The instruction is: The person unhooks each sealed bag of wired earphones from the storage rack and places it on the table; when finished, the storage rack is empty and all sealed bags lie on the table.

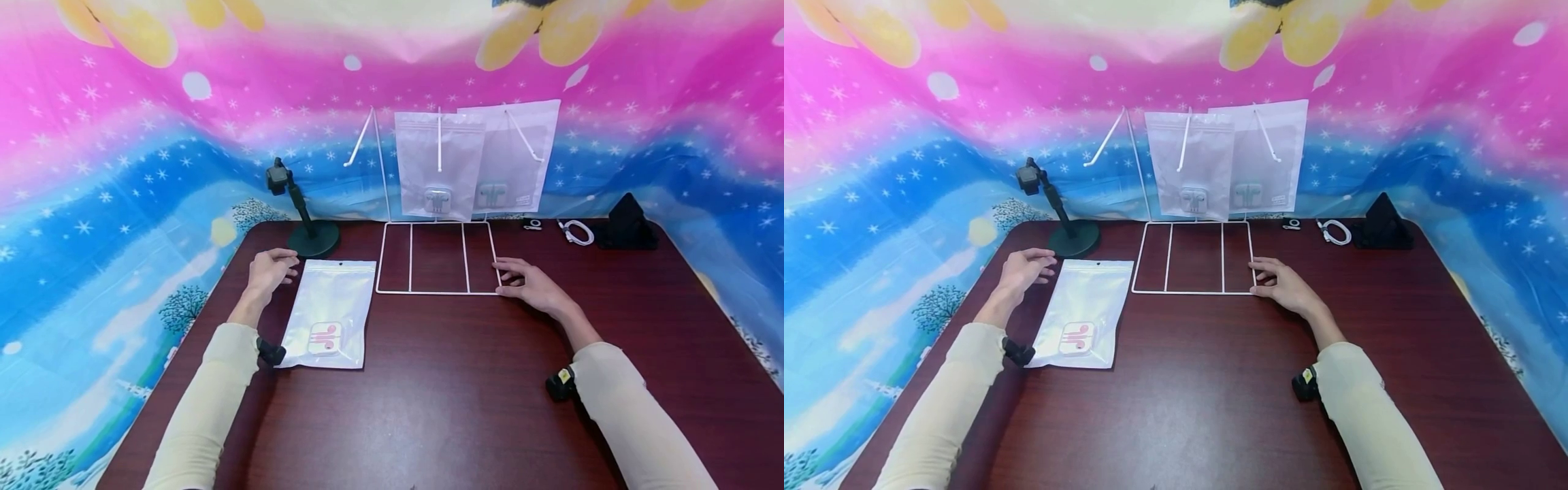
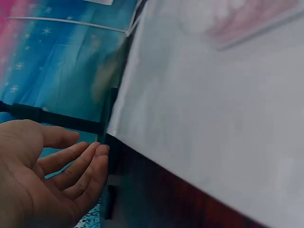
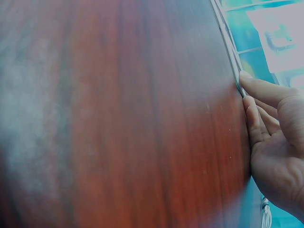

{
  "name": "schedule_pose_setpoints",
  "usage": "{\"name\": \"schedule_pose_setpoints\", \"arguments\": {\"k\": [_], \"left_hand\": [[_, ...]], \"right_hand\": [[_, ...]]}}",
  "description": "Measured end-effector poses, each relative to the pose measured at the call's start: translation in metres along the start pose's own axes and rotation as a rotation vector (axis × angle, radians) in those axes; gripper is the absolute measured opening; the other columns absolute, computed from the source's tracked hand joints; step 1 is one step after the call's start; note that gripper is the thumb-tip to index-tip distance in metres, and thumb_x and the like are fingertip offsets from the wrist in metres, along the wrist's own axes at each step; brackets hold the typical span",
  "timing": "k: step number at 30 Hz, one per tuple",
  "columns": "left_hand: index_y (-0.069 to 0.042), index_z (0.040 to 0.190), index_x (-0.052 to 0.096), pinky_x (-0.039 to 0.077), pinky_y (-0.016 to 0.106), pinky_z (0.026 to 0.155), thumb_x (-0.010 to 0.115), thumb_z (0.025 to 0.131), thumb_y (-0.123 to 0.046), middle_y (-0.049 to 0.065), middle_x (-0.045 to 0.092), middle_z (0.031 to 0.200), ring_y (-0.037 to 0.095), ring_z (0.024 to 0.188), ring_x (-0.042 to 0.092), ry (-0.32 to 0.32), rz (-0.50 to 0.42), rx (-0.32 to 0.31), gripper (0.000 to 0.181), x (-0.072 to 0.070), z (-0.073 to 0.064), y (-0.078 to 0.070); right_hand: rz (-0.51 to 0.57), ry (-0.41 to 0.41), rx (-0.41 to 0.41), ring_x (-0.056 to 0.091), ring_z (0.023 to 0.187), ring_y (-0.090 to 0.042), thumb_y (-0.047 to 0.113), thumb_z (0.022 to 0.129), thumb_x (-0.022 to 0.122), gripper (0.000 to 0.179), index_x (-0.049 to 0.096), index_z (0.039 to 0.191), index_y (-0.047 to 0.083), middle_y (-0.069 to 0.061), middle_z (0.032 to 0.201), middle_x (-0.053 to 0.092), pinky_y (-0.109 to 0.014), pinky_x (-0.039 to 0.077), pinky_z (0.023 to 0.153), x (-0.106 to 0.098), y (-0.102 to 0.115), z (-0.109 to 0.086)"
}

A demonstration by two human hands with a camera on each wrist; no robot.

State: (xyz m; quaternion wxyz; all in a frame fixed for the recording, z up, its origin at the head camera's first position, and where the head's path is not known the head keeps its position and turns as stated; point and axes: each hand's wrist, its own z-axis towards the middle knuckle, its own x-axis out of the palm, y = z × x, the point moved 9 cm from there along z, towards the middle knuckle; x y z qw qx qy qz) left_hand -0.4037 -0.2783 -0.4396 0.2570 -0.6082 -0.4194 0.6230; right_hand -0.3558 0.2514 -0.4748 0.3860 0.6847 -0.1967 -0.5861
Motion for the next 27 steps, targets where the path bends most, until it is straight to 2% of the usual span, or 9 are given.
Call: {"name": "schedule_pose_setpoints", "arguments": {"k": [4, 9, 16, 21, 27], "left_hand": [[-0.003, 0.141, 0.063, 0.061, 0.035, 0.086, 0.053, 0.110, -0.021, 0.020, 0.068, 0.132, 0.027, 0.102, 0.071, -0.006, -0.035, 0.041, 0.037, -0.009, 0.000, -0.013], [-0.008, 0.145, 0.060, 0.059, 0.041, 0.095, 0.053, 0.110, -0.026, 0.018, 0.066, 0.136, 0.030, 0.111, 0.069, 0.028, -0.108, 0.089, 0.040, -0.009, -0.001, -0.031], [-0.010, 0.146, 0.060, 0.056, 0.044, 0.100, 0.056, 0.109, -0.030, 0.017, 0.066, 0.137, 0.033, 0.117, 0.067, 0.101, -0.166, 0.172, 0.042, 0.004, -0.006, -0.064], [-0.013, 0.144, 0.062, 0.055, 0.047, 0.101, 0.059, 0.108, -0.032, 0.017, 0.066, 0.138, 0.035, 0.118, 0.066, 0.156, -0.202, 0.208, 0.041, 0.017, -0.009, -0.086], [-0.016, 0.141, 0.064, 0.057, 0.045, 0.098, 0.061, 0.107, -0.034, 0.013, 0.068, 0.134, 0.032, 0.115, 0.068, 0.176, -0.221, 0.259, 0.039, 0.025, -0.009, -0.115]], "right_hand": [[0.008, -0.002, 0.004, 0.055, 0.124, -0.034, 0.011, 0.099, 0.072, 0.061, 0.048, 0.154, 0.002, -0.018, 0.160, 0.039, -0.043, 0.047, 0.101, 0.000, 0.000, 0.000], [0.007, 0.001, -0.006, 0.055, 0.125, -0.035, 0.012, 0.099, 0.072, 0.061, 0.048, 0.154, 0.001, -0.019, 0.161, 0.038, -0.044, 0.047, 0.102, 0.000, 0.001, -0.002], [0.000, -0.004, -0.011, 0.056, 0.124, -0.034, 0.013, 0.099, 0.072, 0.061, 0.048, 0.154, 0.001, -0.019, 0.160, 0.039, -0.039, 0.047, 0.100, -0.001, -0.001, -0.003], [0.002, 0.001, -0.013, 0.055, 0.125, -0.034, 0.014, 0.099, 0.072, 0.061, 0.047, 0.154, 0.001, -0.019, 0.161, 0.038, -0.045, 0.047, 0.103, 0.001, -0.002, -0.002], [0.007, -0.001, -0.017, 0.056, 0.124, -0.034, 0.013, 0.099, 0.072, 0.061, 0.048, 0.154, 0.001, -0.019, 0.161, 0.039, -0.048, 0.047, 0.103, 0.001, 0.001, -0.001]]}}
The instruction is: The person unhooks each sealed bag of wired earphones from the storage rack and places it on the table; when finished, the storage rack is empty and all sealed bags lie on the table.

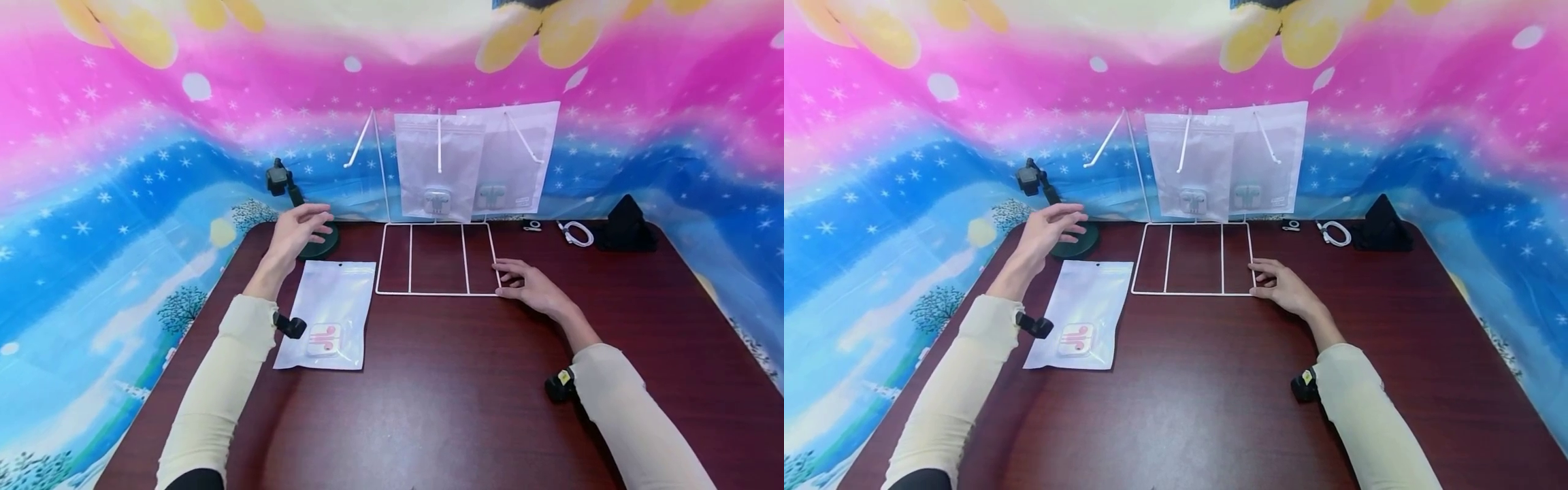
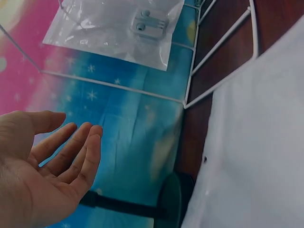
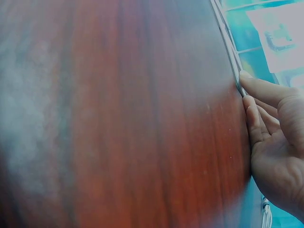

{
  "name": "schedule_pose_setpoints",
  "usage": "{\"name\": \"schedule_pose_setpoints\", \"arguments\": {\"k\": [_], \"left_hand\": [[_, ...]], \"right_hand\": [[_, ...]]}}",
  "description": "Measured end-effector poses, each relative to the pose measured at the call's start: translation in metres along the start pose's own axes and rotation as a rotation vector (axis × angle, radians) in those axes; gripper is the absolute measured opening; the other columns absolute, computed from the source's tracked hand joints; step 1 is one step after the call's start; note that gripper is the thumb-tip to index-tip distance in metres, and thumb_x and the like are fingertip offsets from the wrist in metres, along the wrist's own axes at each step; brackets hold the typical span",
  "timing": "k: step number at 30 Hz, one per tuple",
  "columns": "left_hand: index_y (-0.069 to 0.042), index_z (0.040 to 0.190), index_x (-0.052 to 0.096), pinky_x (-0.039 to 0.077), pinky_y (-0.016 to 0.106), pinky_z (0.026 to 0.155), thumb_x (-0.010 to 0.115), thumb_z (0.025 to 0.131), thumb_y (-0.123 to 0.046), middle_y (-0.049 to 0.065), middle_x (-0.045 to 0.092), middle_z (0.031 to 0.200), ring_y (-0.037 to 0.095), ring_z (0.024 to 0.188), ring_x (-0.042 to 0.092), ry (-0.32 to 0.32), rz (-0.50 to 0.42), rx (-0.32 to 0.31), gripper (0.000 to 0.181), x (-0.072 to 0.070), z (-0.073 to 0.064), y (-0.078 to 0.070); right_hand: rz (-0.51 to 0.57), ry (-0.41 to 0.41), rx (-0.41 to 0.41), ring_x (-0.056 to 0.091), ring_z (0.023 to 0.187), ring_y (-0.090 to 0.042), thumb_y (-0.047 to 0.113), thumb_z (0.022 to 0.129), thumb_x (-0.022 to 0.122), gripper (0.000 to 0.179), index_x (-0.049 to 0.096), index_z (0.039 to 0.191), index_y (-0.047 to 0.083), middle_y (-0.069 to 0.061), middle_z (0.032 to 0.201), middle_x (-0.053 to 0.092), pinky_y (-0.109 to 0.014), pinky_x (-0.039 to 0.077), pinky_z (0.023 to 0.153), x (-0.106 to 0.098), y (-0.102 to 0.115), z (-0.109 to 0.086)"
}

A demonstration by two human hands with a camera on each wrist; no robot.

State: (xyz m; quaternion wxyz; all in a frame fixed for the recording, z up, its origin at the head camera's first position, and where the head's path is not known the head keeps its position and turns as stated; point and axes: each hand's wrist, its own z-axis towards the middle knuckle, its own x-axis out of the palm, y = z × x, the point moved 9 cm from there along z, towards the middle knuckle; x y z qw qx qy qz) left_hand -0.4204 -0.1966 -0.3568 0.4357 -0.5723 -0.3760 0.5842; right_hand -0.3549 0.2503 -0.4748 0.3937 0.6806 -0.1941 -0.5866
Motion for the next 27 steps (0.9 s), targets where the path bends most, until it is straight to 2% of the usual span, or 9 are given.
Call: {"name": "schedule_pose_setpoints", "arguments": {"k": [8, 11, 15, 21, 27], "left_hand": [[-0.016, 0.139, 0.066, 0.055, 0.049, 0.100, 0.067, 0.103, -0.037, 0.010, 0.068, 0.134, 0.035, 0.117, 0.067, 0.030, -0.002, 0.059, 0.042, 0.023, 0.012, -0.041], [-0.015, 0.138, 0.067, 0.056, 0.045, 0.098, 0.067, 0.103, -0.038, 0.010, 0.068, 0.133, 0.034, 0.115, 0.067, 0.051, 0.007, 0.094, 0.042, 0.033, 0.016, -0.056], [-0.016, 0.137, 0.067, 0.059, 0.040, 0.093, 0.067, 0.102, -0.038, 0.008, 0.070, 0.130, 0.029, 0.112, 0.069, 0.049, 0.025, 0.104, 0.041, 0.044, 0.023, -0.072], [-0.016, 0.137, 0.068, 0.058, 0.038, 0.095, 0.068, 0.102, -0.035, 0.007, 0.071, 0.129, 0.023, 0.108, 0.070, 0.023, 0.005, 0.104, 0.040, 0.056, 0.031, -0.085], [-0.014, 0.141, 0.065, 0.057, 0.040, 0.099, 0.067, 0.104, -0.030, 0.009, 0.069, 0.134, 0.026, 0.114, 0.069, 0.010, -0.046, 0.091, 0.040, 0.065, 0.039, -0.090]], "right_hand": [[-0.001, -0.005, -0.001, 0.056, 0.124, -0.034, 0.013, 0.099, 0.073, 0.061, 0.048, 0.154, 0.001, -0.019, 0.160, 0.040, -0.046, 0.047, 0.102, -0.001, 0.001, 0.001], [-0.003, -0.007, -0.005, 0.056, 0.123, -0.034, 0.013, 0.099, 0.073, 0.061, 0.048, 0.154, 0.001, -0.019, 0.160, 0.040, -0.048, 0.047, 0.103, -0.001, 0.001, 0.001], [-0.009, -0.009, -0.008, 0.056, 0.123, -0.034, 0.013, 0.099, 0.073, 0.062, 0.048, 0.154, 0.001, -0.019, 0.160, 0.040, -0.049, 0.047, 0.103, -0.002, 0.001, 0.002], [-0.004, -0.009, -0.004, 0.056, 0.124, -0.034, 0.012, 0.099, 0.072, 0.062, 0.048, 0.154, 0.001, -0.019, 0.160, 0.039, -0.047, 0.047, 0.103, -0.001, 0.002, 0.001], [-0.012, -0.014, -0.026, 0.056, 0.122, -0.036, 0.014, 0.098, 0.074, 0.061, 0.049, 0.152, -0.001, -0.021, 0.159, 0.040, -0.042, 0.049, 0.100, 0.000, 0.003, -0.001]]}}
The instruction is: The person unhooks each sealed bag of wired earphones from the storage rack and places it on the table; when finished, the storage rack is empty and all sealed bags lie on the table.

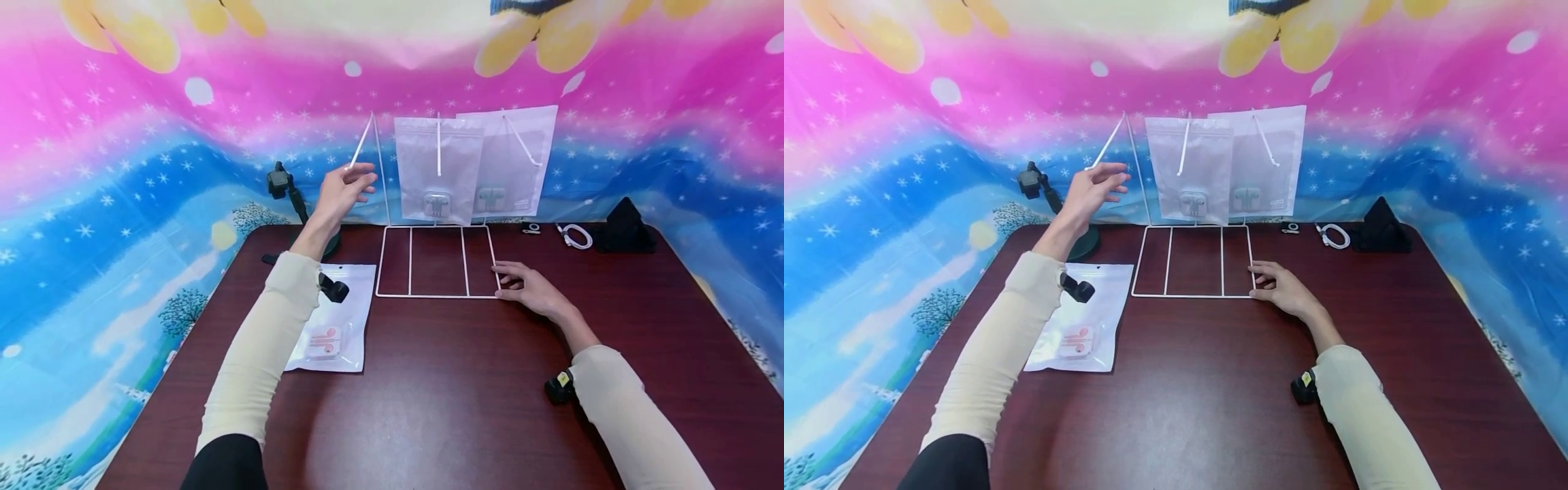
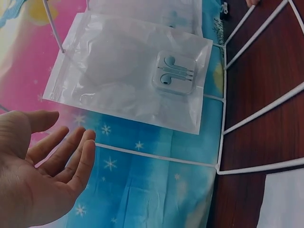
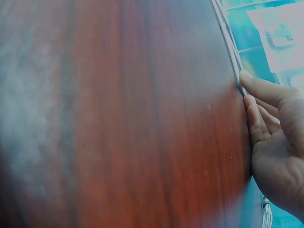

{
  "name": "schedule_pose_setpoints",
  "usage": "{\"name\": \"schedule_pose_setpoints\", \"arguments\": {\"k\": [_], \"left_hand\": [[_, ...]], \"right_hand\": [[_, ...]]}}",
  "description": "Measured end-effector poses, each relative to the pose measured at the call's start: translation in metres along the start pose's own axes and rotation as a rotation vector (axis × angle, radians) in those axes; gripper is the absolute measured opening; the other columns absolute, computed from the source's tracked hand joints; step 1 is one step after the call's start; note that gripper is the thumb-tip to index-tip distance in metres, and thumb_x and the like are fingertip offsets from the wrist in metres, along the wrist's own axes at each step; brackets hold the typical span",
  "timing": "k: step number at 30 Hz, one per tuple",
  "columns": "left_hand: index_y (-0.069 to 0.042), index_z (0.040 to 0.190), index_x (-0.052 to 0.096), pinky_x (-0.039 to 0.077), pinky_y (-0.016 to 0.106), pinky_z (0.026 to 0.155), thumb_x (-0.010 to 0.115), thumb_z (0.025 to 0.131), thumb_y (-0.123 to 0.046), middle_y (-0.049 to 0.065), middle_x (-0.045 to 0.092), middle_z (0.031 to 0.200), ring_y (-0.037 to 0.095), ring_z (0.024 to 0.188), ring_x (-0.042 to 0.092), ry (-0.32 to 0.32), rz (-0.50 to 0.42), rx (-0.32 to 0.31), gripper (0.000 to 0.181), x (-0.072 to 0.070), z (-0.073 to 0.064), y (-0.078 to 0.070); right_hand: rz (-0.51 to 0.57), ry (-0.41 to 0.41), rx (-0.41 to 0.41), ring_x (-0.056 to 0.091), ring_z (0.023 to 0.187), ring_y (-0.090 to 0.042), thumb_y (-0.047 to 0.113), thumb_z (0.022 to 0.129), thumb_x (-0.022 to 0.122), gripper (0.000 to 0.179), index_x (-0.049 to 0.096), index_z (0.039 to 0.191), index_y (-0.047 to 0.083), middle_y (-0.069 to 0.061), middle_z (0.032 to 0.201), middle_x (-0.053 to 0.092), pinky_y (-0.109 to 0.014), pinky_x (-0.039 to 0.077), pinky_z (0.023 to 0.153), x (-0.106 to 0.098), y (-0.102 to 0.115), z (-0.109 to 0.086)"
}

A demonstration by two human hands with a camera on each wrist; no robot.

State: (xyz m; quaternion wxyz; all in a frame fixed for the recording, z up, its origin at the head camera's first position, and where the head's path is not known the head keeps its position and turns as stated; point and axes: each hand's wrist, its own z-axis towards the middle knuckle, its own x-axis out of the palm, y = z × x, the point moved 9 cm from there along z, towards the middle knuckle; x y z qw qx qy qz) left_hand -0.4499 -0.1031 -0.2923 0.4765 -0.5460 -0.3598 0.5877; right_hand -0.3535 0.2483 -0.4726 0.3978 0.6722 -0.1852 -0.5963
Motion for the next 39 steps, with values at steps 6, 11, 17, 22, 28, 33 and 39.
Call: {"name": "schedule_pose_setpoints", "arguments": {"k": [6, 11, 17, 22, 28, 33, 39], "left_hand": [[-0.014, 0.144, 0.061, 0.055, 0.036, 0.102, 0.066, 0.104, -0.028, 0.010, 0.068, 0.137, 0.025, 0.121, 0.066, -0.018, -0.077, -0.043, 0.043, 0.008, 0.014, -0.003], [-0.015, 0.148, 0.058, 0.053, 0.041, 0.105, 0.066, 0.104, -0.024, 0.009, 0.065, 0.140, 0.023, 0.125, 0.063, -0.011, -0.142, -0.043, 0.045, 0.016, 0.025, -0.009], [-0.019, 0.151, 0.055, 0.052, 0.036, 0.105, 0.066, 0.104, -0.023, 0.003, 0.062, 0.146, 0.019, 0.133, 0.057, 0.011, -0.167, -0.080, 0.049, 0.028, 0.035, -0.013], [-0.024, 0.157, 0.047, 0.043, 0.039, 0.116, 0.062, 0.106, -0.023, 0.001, 0.053, 0.156, 0.019, 0.140, 0.052, 0.063, -0.165, -0.071, 0.053, 0.036, 0.038, -0.016], [-0.023, 0.159, 0.042, 0.038, 0.038, 0.118, 0.061, 0.106, -0.023, 0.002, 0.053, 0.155, 0.017, 0.141, 0.048, 0.095, -0.186, -0.030, 0.056, 0.042, 0.036, -0.022], [-0.023, 0.155, 0.046, 0.042, 0.032, 0.109, 0.063, 0.105, -0.024, 0.007, 0.060, 0.145, 0.019, 0.136, 0.051, 0.082, -0.160, -0.019, 0.053, 0.043, 0.032, -0.026], [-0.021, 0.152, 0.052, 0.046, 0.035, 0.106, 0.064, 0.105, -0.027, 0.011, 0.058, 0.143, 0.028, 0.135, 0.052, 0.092, -0.106, -0.003, 0.049, 0.046, 0.028, -0.031]], "right_hand": [[0.001, -0.003, -0.006, 0.057, 0.121, -0.035, 0.013, 0.098, 0.074, 0.060, 0.050, 0.151, -0.001, -0.020, 0.160, 0.040, -0.041, 0.049, 0.099, 0.000, 0.001, 0.000], [0.011, 0.003, -0.012, 0.056, 0.122, -0.036, 0.013, 0.098, 0.073, 0.060, 0.050, 0.151, -0.002, -0.021, 0.160, 0.040, -0.048, 0.048, 0.102, -0.001, 0.002, -0.001], [0.008, 0.004, -0.002, 0.056, 0.124, -0.036, 0.013, 0.098, 0.073, 0.061, 0.049, 0.152, -0.001, -0.020, 0.160, 0.039, -0.051, 0.047, 0.104, -0.001, 0.001, -0.001], [0.008, 0.007, 0.018, 0.055, 0.124, -0.035, 0.013, 0.099, 0.072, 0.061, 0.048, 0.154, 0.001, -0.019, 0.160, 0.039, -0.047, 0.048, 0.103, -0.001, -0.001, -0.001], [0.005, 0.006, 0.018, 0.056, 0.123, -0.034, 0.013, 0.099, 0.072, 0.061, 0.048, 0.154, 0.001, -0.018, 0.161, 0.039, -0.040, 0.049, 0.101, 0.000, -0.001, -0.001], [0.001, -0.001, 0.007, 0.057, 0.123, -0.035, 0.013, 0.098, 0.073, 0.060, 0.049, 0.152, 0.000, -0.020, 0.160, 0.040, -0.041, 0.049, 0.100, -0.001, 0.000, -0.002], [0.009, -0.004, 0.008, 0.057, 0.123, -0.035, 0.013, 0.098, 0.073, 0.060, 0.050, 0.152, 0.000, -0.020, 0.160, 0.040, -0.042, 0.048, 0.100, -0.001, 0.002, -0.002]]}}
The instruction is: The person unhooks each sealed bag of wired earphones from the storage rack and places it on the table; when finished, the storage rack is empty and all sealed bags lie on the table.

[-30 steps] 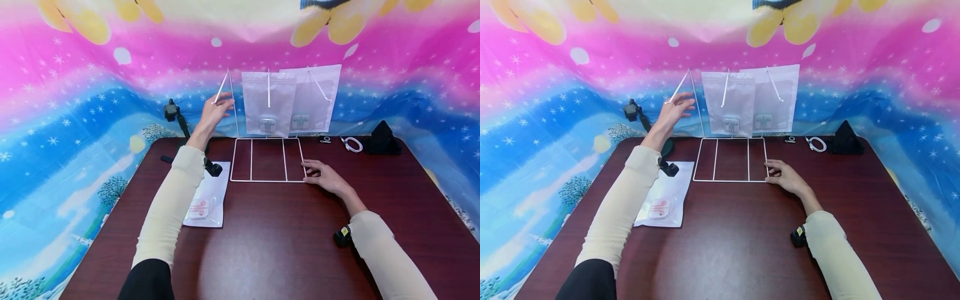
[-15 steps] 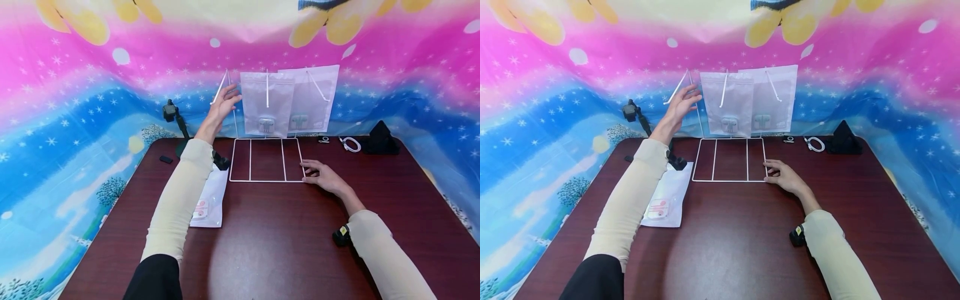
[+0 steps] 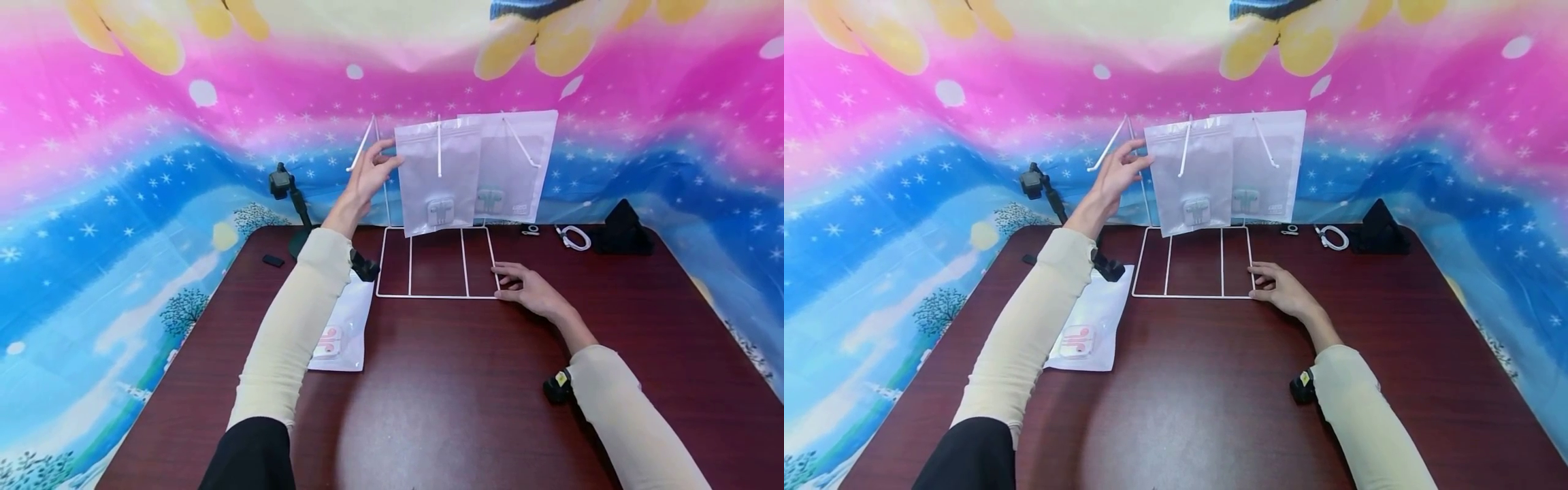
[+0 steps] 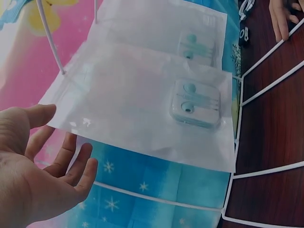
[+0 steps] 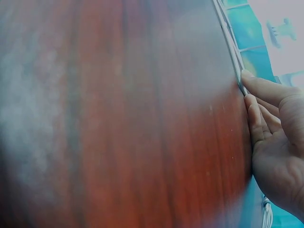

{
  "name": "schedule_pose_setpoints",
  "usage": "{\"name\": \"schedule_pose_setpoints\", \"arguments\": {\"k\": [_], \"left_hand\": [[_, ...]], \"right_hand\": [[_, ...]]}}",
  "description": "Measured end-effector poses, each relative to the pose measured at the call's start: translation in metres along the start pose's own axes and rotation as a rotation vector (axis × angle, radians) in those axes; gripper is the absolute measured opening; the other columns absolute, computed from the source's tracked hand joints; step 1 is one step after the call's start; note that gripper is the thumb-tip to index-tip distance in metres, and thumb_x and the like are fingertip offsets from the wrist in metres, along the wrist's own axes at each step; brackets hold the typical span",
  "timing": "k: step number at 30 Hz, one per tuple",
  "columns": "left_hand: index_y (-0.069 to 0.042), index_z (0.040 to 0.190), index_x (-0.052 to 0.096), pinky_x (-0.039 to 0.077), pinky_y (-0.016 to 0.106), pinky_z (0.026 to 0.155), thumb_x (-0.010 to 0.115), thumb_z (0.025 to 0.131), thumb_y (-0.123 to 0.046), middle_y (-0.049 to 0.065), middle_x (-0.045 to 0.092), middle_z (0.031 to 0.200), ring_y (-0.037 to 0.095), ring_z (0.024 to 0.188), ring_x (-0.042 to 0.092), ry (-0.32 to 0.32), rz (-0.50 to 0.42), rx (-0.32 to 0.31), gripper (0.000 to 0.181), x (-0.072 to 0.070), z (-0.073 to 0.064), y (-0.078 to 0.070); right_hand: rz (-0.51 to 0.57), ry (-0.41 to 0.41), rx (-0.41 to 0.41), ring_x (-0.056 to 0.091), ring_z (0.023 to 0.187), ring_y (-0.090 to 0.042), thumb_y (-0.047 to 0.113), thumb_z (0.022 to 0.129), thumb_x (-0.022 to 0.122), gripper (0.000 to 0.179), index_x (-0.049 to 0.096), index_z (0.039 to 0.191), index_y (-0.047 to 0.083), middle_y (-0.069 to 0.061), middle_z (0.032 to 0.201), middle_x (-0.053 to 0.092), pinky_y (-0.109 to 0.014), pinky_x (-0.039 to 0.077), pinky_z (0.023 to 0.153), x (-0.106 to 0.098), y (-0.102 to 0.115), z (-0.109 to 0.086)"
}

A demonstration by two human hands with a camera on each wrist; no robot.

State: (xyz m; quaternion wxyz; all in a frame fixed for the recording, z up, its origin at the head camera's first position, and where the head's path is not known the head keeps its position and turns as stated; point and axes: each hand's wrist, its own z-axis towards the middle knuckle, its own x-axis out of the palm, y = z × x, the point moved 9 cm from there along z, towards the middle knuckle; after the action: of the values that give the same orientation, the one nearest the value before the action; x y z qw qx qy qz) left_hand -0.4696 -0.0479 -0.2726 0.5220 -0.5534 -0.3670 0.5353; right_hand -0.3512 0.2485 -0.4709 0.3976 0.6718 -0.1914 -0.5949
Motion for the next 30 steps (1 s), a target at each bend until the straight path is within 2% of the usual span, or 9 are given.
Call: {"name": "schedule_pose_setpoints", "arguments": {"k": [6, 13, 19, 24, 30], "left_hand": [[-0.015, 0.135, 0.066, 0.050, 0.034, 0.105, 0.066, 0.104, -0.027, 0.009, 0.064, 0.140, 0.022, 0.124, 0.061, -0.044, -0.031, 0.012, 0.033, 0.004, -0.003, -0.005], [-0.012, 0.118, 0.067, 0.052, 0.035, 0.103, 0.070, 0.102, -0.026, 0.007, 0.069, 0.132, 0.019, 0.120, 0.063, -0.070, -0.097, 0.063, 0.022, 0.011, -0.012, -0.011], [-0.014, 0.120, 0.067, 0.055, 0.036, 0.099, 0.069, 0.102, -0.024, 0.011, 0.073, 0.124, 0.022, 0.111, 0.068, -0.089, -0.120, 0.073, 0.021, 0.012, -0.025, -0.015], [-0.015, 0.125, 0.067, 0.056, 0.037, 0.097, 0.067, 0.103, -0.026, 0.009, 0.072, 0.122, 0.022, 0.108, 0.068, -0.081, -0.098, 0.073, 0.024, 0.010, -0.040, -0.015], [-0.017, 0.128, 0.069, 0.057, 0.037, 0.095, 0.068, 0.103, -0.028, 0.008, 0.073, 0.119, 0.021, 0.105, 0.067, -0.074, -0.076, 0.094, 0.027, 0.009, -0.058, -0.017]], "right_hand": [[0.012, 0.001, 0.001, 0.057, 0.123, -0.035, 0.014, 0.098, 0.073, 0.060, 0.050, 0.152, -0.001, -0.020, 0.160, 0.040, -0.040, 0.048, 0.099, 0.001, -0.001, 0.001], [0.000, -0.004, -0.010, 0.057, 0.122, -0.035, 0.013, 0.098, 0.074, 0.060, 0.051, 0.152, 0.000, -0.019, 0.159, 0.041, -0.032, 0.049, 0.097, 0.001, -0.004, 0.001], [0.002, -0.002, 0.000, 0.056, 0.123, -0.035, 0.013, 0.098, 0.074, 0.060, 0.050, 0.152, 0.000, -0.019, 0.160, 0.041, -0.035, 0.048, 0.099, 0.002, -0.003, 0.002], [0.001, 0.003, 0.002, 0.056, 0.124, -0.035, 0.013, 0.098, 0.073, 0.060, 0.050, 0.152, 0.000, -0.019, 0.160, 0.040, -0.040, 0.048, 0.101, 0.002, -0.003, 0.002], [-0.018, 0.008, 0.010, 0.056, 0.124, -0.033, 0.014, 0.099, 0.073, 0.060, 0.050, 0.153, 0.002, -0.018, 0.161, 0.039, -0.037, 0.047, 0.100, 0.001, -0.005, 0.001]]}}
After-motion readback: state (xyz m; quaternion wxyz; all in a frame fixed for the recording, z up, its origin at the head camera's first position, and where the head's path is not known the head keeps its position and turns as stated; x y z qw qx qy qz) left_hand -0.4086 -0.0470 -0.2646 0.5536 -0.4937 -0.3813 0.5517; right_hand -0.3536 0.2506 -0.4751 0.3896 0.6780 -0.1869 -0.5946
